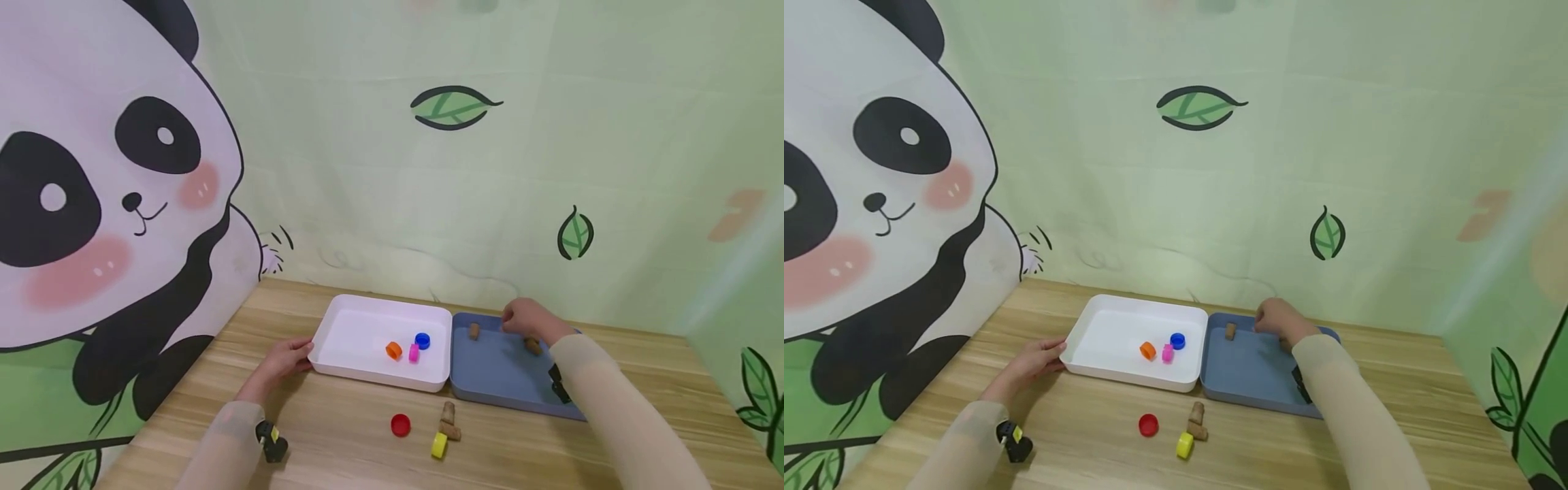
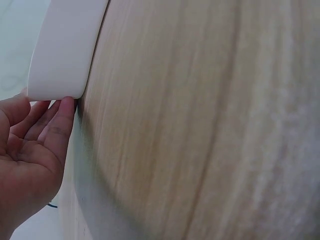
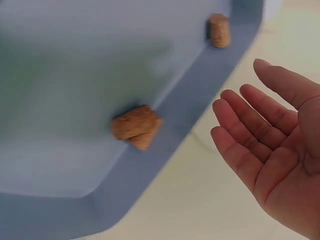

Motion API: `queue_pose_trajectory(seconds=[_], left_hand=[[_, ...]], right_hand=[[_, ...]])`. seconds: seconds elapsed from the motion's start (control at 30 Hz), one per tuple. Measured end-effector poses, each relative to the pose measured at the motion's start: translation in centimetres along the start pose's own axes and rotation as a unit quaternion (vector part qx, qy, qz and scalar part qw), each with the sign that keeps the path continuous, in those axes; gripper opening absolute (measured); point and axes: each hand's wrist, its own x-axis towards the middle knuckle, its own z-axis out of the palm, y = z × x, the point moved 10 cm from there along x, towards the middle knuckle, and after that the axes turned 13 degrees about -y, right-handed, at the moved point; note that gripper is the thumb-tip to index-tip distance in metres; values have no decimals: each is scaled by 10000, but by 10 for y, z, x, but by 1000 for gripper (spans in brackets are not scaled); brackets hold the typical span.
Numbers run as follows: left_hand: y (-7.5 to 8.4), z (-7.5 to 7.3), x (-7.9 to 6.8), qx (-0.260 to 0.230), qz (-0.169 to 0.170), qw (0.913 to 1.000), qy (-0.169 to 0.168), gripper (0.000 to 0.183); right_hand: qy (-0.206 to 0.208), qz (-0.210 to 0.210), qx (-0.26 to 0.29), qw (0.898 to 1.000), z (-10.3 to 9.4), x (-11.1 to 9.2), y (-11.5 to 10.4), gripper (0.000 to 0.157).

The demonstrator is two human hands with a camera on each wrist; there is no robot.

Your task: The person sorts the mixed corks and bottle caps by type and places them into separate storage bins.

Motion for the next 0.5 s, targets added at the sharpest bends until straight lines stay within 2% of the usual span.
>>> queue_pose_trajectory(seconds=[0.13, 0.27, 0.5], left_hand=[[2, -2, -1, 146, -122, 9998, 4, 46], [3, -2, -3, 134, -85, 9999, -16, 46], [1, 1, -2, 14, 13, 9999, -104, 47]], right_hand=[[187, -202, 46, 9996, -11, -11, -16, 29], [447, -386, 79, 9982, -19, -27, -31, 32], [1170, -727, 323, 9899, -35, -72, -55, 28]])
